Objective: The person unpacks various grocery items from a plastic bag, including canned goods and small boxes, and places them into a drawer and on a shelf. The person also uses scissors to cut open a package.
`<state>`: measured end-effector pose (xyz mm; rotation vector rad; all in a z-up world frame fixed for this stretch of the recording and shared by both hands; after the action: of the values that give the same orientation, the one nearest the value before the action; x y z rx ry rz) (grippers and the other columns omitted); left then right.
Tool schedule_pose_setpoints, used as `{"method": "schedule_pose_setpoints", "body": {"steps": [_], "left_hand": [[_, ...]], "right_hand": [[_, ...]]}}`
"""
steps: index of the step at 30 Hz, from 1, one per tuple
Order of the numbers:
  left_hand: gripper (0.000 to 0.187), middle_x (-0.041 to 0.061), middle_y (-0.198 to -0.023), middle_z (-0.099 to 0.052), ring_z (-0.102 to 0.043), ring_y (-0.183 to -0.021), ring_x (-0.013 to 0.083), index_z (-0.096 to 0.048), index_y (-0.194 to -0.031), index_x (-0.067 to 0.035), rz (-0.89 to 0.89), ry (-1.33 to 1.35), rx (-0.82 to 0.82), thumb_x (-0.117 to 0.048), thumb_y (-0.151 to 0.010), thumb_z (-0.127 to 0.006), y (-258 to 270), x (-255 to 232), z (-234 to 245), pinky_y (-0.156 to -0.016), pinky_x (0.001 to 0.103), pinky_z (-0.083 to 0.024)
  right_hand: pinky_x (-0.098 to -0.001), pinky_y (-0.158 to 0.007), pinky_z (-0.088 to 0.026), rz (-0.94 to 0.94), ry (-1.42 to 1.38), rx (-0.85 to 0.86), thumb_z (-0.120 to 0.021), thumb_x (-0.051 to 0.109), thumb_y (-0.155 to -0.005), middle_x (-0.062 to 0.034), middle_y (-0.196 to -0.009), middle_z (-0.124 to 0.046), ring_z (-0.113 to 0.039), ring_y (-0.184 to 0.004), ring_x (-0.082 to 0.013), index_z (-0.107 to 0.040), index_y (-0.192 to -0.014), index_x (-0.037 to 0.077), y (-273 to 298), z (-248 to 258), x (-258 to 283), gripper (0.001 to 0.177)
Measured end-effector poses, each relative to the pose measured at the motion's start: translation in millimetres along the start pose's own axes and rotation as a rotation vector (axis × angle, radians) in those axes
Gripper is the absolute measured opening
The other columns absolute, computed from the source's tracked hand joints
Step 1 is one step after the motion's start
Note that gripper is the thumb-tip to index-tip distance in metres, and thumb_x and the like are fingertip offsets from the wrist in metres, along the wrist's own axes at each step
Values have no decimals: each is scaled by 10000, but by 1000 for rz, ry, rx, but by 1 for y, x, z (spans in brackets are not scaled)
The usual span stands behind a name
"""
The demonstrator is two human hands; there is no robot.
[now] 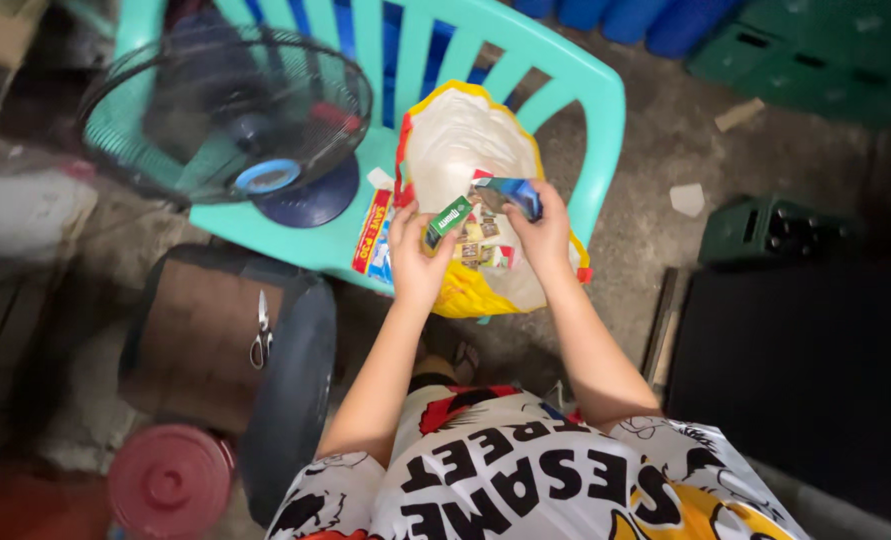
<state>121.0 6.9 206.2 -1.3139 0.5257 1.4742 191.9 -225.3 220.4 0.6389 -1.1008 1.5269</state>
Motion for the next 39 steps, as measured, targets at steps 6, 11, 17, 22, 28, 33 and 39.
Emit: {"method": "schedule_pose_setpoints", "body": {"steps": [6, 11, 17, 22, 28, 33, 39], "left_hand": [[363, 165, -1322, -635, -595, -1292, 363, -658, -1094, -41, 26, 41, -141, -148, -808, -855, 24, -17, 77, -1098, 430, -465], [388, 143, -1309, -653, -573, -1336, 345, -623, -1122, -31, -45, 85, -325, -130, -817, -842, 60, -28, 151, -1124, 419, -457], [323, 116, -1295, -676, -610, -1299, 256, -650, -1149, -39, 44, 136, -439, -68, -870, -809, 126, -20, 247, -1127, 388, -451], [341, 76, -1167, -680, -645, -1081, 137, -573, -1232, -20, 289, 432, -587, -62, -936, -737, 208, 34, 323, -948, 309, -525], [282, 65, -1111, -674, -667, -972, 111, -513, -1255, 1, 304, 525, -824, -39, -1010, -648, 316, 76, 432, -838, 296, -595], [312, 43, -1117, -658, -660, -914, 101, -492, -1322, -18, 334, 551, -961, -53, -1025, -582, 397, 73, 510, -777, 293, -605], [328, 47, -1091, -659, -649, -876, 96, -527, -1338, -35, 381, 378, -1113, -65, -1026, -625, 466, 67, 583, -759, 257, -569]], "right_hand": [[-201, -639, -483, 48, -191, 134, -843, -19, -810, -21, -1121, -637, -590, -841, -60, -569, -1276, 53, -1, -42, 48, 545], [-185, -573, -422, -34, -436, 413, -823, -11, -869, -1, -990, -635, -519, -691, -9, -592, -1246, 51, 23, -116, 75, 446], [-188, -839, -544, 10, -662, 771, -775, -7, -899, 14, -1118, -662, -647, -982, -43, -572, -1274, 51, 90, -211, 161, 430], [-223, -898, -514, 64, -688, 1053, -752, -21, -923, -14, -1164, -650, -627, -1046, -82, -559, -1321, 48, 184, -291, 240, 447], [-251, -941, -532, 40, -687, 1306, -729, -6, -917, -18, -1200, -645, -633, -1088, -98, -551, -1352, 48, 322, -366, 309, 473], [-264, -969, -511, 52, -740, 1436, -718, -10, -947, -31, -1220, -642, -617, -1113, -111, -561, -1371, 43, 425, -423, 352, 455], [-267, -1018, -498, 41, -788, 1490, -701, 5, -965, -21, -1255, -619, -592, -1157, -113, -557, -1374, 72, 504, -473, 393, 438]]}}
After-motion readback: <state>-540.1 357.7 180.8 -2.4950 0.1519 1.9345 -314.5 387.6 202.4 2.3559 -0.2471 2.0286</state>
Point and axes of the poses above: each hand's wrist, its own y-axis away from the middle knuckle, its own z-axis out of the back of the hand, x = y × z, the point moved 8 cm from there along -y, towards the middle knuckle
